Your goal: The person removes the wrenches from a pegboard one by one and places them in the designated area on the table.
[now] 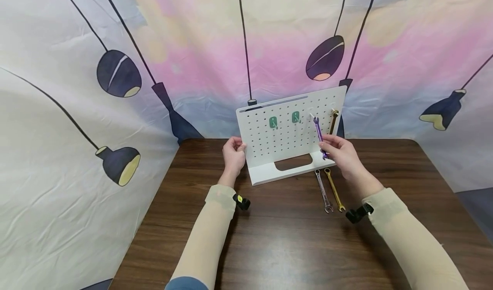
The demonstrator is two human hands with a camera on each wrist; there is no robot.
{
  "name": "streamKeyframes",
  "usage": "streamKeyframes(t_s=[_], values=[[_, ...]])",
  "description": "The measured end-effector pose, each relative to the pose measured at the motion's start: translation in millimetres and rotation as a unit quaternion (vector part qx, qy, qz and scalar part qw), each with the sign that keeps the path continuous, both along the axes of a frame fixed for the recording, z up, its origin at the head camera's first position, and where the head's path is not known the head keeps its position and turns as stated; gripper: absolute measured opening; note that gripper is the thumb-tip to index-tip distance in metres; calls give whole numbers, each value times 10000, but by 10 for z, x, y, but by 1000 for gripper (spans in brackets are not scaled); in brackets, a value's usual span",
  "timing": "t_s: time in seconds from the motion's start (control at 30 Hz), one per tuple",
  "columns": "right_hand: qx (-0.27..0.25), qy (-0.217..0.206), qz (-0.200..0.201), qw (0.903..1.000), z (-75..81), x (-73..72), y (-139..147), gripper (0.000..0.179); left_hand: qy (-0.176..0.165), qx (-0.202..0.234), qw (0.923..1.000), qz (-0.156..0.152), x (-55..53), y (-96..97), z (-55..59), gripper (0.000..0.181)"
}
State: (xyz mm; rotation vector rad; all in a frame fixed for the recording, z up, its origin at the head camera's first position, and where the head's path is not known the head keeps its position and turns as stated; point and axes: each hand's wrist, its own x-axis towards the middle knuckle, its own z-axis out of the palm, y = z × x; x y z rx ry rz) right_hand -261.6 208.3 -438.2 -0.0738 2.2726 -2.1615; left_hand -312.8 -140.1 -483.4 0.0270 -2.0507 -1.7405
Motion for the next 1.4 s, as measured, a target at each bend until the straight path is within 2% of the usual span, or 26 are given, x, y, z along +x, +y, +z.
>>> streamKeyframes(t_s=[0.47,0.57,0.7,0.97,1.23,1.4], values=[[-334,-26,86,9994,25,-5,-2,40,23,74,10000,-44,16,5,40,11],[-253,-11,82,9996,26,3,5,43,-12,52,10000,-71,24,9,45,11],[-226,22,62,9997,39,9,9,38,-30,41,10000,-84,23,12,43,10],[67,123,14,9999,83,27,6,51,-61,-12,10000,-58,14,19,7,9],[-35,56,122,9999,-11,85,95,50,-67,66,9999,-46,38,12,-15,10],[301,-16,259,9992,-95,155,249,54,-14,79,9999,-62,28,-2,-11,10]])
